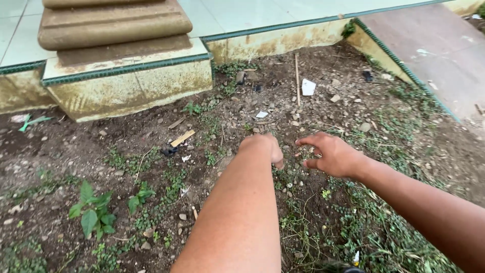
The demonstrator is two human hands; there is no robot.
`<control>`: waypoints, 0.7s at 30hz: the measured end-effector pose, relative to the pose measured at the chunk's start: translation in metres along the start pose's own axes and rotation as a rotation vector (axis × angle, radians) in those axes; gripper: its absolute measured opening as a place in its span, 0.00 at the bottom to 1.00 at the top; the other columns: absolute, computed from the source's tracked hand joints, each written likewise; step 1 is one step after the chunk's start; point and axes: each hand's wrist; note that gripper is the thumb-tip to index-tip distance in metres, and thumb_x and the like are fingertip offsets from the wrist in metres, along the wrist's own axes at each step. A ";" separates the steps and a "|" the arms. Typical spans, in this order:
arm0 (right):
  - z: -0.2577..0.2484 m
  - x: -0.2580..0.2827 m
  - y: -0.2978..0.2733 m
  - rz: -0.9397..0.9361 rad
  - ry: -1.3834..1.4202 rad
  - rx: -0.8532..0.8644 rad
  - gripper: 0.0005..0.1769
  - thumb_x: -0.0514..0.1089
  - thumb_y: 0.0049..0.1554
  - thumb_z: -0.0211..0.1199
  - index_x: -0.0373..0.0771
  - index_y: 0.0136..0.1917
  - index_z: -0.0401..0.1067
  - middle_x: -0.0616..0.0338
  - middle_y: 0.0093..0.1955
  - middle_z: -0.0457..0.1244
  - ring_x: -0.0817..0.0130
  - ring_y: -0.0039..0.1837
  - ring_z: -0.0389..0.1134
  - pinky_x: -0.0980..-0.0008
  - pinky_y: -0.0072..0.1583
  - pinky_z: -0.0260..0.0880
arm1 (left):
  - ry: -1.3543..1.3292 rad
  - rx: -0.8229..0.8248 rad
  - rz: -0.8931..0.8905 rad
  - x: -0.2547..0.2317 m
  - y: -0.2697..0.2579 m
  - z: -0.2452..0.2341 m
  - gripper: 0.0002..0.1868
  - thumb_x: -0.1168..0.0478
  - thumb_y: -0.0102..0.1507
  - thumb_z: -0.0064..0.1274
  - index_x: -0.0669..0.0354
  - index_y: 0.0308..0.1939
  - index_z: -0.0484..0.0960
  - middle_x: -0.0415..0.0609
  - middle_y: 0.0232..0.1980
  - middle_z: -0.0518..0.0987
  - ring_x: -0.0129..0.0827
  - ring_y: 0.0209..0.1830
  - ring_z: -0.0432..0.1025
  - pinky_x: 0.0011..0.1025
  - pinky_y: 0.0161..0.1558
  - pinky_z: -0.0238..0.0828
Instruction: Weeding the garden by hand
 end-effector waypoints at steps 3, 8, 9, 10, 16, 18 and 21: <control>0.014 -0.016 0.019 -0.015 0.024 -0.016 0.36 0.55 0.54 0.67 0.57 0.74 0.62 0.54 0.75 0.57 0.58 0.71 0.64 0.59 0.75 0.60 | 0.011 -0.011 0.008 -0.004 0.004 0.002 0.51 0.48 0.60 0.63 0.53 0.80 0.51 0.57 0.82 0.54 0.56 0.79 0.56 0.54 0.75 0.56; 0.043 -0.060 0.040 0.065 -0.019 -0.009 0.43 0.61 0.55 0.67 0.56 0.78 0.55 0.49 0.81 0.48 0.50 0.80 0.51 0.54 0.78 0.54 | -0.076 -0.045 0.036 -0.009 0.046 0.033 0.59 0.45 0.62 0.64 0.44 0.83 0.36 0.49 0.86 0.34 0.52 0.85 0.32 0.52 0.80 0.36; 0.043 -0.067 0.043 0.061 -0.027 -0.003 0.43 0.61 0.55 0.67 0.56 0.78 0.55 0.49 0.81 0.48 0.50 0.80 0.51 0.54 0.78 0.54 | -0.086 -0.044 0.035 -0.013 0.055 0.038 0.59 0.45 0.62 0.64 0.44 0.83 0.36 0.49 0.86 0.34 0.52 0.85 0.32 0.52 0.80 0.36; 0.045 -0.074 0.046 0.123 -0.049 0.037 0.44 0.61 0.56 0.66 0.58 0.80 0.51 0.50 0.82 0.46 0.48 0.81 0.50 0.53 0.79 0.54 | -0.113 -0.050 0.050 -0.016 0.064 0.044 0.57 0.45 0.61 0.64 0.42 0.83 0.39 0.47 0.86 0.37 0.50 0.85 0.32 0.52 0.80 0.37; 0.060 -0.110 0.061 0.264 -0.096 0.208 0.45 0.60 0.63 0.60 0.64 0.83 0.37 0.50 0.85 0.35 0.41 0.83 0.37 0.45 0.79 0.45 | -0.239 -0.102 0.121 -0.055 0.102 0.089 0.47 0.47 0.62 0.61 0.39 0.80 0.52 0.45 0.82 0.52 0.42 0.83 0.46 0.48 0.78 0.47; 0.080 -0.132 0.071 0.274 -0.075 0.244 0.45 0.58 0.64 0.59 0.64 0.83 0.35 0.49 0.84 0.34 0.42 0.83 0.36 0.44 0.78 0.44 | -0.270 -0.129 0.143 -0.070 0.115 0.103 0.44 0.48 0.62 0.60 0.39 0.79 0.55 0.44 0.80 0.56 0.40 0.81 0.51 0.46 0.78 0.50; 0.118 -0.167 0.085 0.173 -0.061 0.142 0.39 0.52 0.60 0.64 0.55 0.79 0.48 0.44 0.76 0.47 0.43 0.76 0.52 0.51 0.75 0.56 | -0.296 -0.155 0.149 -0.085 0.136 0.121 0.40 0.51 0.63 0.59 0.41 0.77 0.59 0.44 0.78 0.59 0.38 0.79 0.54 0.45 0.77 0.51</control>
Point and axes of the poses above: each hand's wrist, its own y-axis towards the middle knuckle, its own z-axis out of the palm, x = y × z
